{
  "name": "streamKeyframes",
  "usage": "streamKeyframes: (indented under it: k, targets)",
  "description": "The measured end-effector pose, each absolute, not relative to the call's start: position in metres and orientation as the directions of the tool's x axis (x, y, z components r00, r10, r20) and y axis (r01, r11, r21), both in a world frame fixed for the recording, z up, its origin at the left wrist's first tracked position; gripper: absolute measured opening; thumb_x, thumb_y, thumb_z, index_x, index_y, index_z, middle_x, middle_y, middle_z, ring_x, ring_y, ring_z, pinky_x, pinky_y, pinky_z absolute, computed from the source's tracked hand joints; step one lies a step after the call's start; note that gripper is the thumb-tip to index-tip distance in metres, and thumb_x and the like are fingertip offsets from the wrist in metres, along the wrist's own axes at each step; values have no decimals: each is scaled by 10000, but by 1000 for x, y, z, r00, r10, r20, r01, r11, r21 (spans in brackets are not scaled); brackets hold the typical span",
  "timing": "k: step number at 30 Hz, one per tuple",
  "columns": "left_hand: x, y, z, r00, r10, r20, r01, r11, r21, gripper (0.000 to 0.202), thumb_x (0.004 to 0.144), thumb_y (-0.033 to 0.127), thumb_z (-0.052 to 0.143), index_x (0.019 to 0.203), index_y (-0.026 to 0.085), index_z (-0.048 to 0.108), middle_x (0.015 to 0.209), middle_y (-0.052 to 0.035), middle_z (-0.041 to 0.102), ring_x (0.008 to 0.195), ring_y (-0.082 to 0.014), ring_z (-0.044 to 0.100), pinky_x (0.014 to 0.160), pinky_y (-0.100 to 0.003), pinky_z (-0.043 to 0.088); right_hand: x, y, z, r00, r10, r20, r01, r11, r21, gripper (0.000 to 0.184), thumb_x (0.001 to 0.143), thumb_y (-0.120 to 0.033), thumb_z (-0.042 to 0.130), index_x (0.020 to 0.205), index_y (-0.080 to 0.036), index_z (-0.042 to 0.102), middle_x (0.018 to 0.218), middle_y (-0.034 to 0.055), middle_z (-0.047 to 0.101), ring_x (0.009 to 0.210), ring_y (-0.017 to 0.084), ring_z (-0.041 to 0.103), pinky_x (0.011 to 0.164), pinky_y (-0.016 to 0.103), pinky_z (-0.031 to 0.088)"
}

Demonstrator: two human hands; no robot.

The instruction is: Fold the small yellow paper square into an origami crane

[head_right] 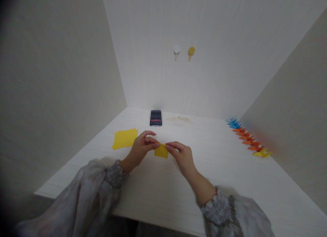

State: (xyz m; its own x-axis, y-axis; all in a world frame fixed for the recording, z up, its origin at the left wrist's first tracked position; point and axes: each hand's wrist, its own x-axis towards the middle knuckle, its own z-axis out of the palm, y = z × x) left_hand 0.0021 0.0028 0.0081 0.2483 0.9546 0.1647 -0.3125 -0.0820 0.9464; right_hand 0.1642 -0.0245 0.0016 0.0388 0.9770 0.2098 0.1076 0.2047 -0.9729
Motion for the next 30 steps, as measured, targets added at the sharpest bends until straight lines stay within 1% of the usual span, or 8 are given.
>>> streamKeyframes:
  k: [4, 10, 15, 19, 22, 26, 30]
  targets:
    - [4, 2, 8, 264, 951, 163, -290, -83, 954, 395, 560, 166, 686, 880, 159, 453, 646, 7, 642, 591, -105, 588, 605, -225, 444, 164, -23, -2, 23, 976, 218, 148, 213, -966, 142, 670, -321, 603, 713, -197, 657, 716, 23, 658, 692, 171, 582, 688, 297, 440]
    - [5, 1, 8, 266, 952, 150, -300, -66, 952, 403, 557, 172, 687, 880, 163, 446, 654, 3, 643, 595, -114, 594, 602, -236, 450, 166, -22, -3, 4, 972, 233, 144, 230, -962, 155, 705, -316, 559, 741, -196, 650, 743, 25, 652, 712, 166, 571, 694, 288, 432]
    - [4, 1, 6, 272, 953, 137, -262, -63, 963, 430, 555, 196, 689, 903, 159, 440, 662, -9, 640, 604, -120, 593, 618, -253, 458, 166, -22, -1, -41, 962, 268, 228, 271, -935, 176, 731, -323, 523, 740, -181, 627, 732, 30, 628, 719, 164, 554, 691, 283, 424]
    - [4, 1, 4, 293, 948, 126, -219, -62, 974, 441, 557, 216, 689, 921, 154, 448, 671, -18, 637, 602, -120, 586, 609, -253, 458, 164, -23, 1, -73, 962, 264, 311, 273, -910, 156, 719, -311, 529, 691, -176, 603, 666, 16, 600, 648, 149, 537, 627, 262, 422]
    - [5, 0, 5, 305, 945, 118, -242, -43, 969, 437, 575, 223, 676, 932, 154, 436, 671, -18, 633, 586, -118, 579, 581, -246, 457, 163, -25, 3, -69, 957, 283, 361, 289, -887, 156, 729, -301, 510, 680, -181, 596, 653, 13, 589, 638, 148, 532, 614, 259, 416]
    - [5, -1, 6, 302, 943, 137, -287, -47, 957, 428, 587, 198, 667, 920, 165, 400, 640, 0, 625, 556, -103, 565, 558, -225, 445, 161, -27, 7, -74, 948, 310, 388, 313, -867, 155, 736, -289, 494, 670, -187, 589, 649, 15, 589, 635, 151, 532, 607, 261, 413]
    - [4, -2, 8, 311, 939, 148, -345, -33, 938, 407, 621, 196, 639, 915, 175, 358, 642, 2, 626, 572, -111, 576, 584, -255, 458, 159, -27, 9, -68, 949, 309, 409, 309, -858, 149, 739, -272, 487, 668, -184, 583, 648, 16, 584, 633, 149, 527, 609, 263, 411]
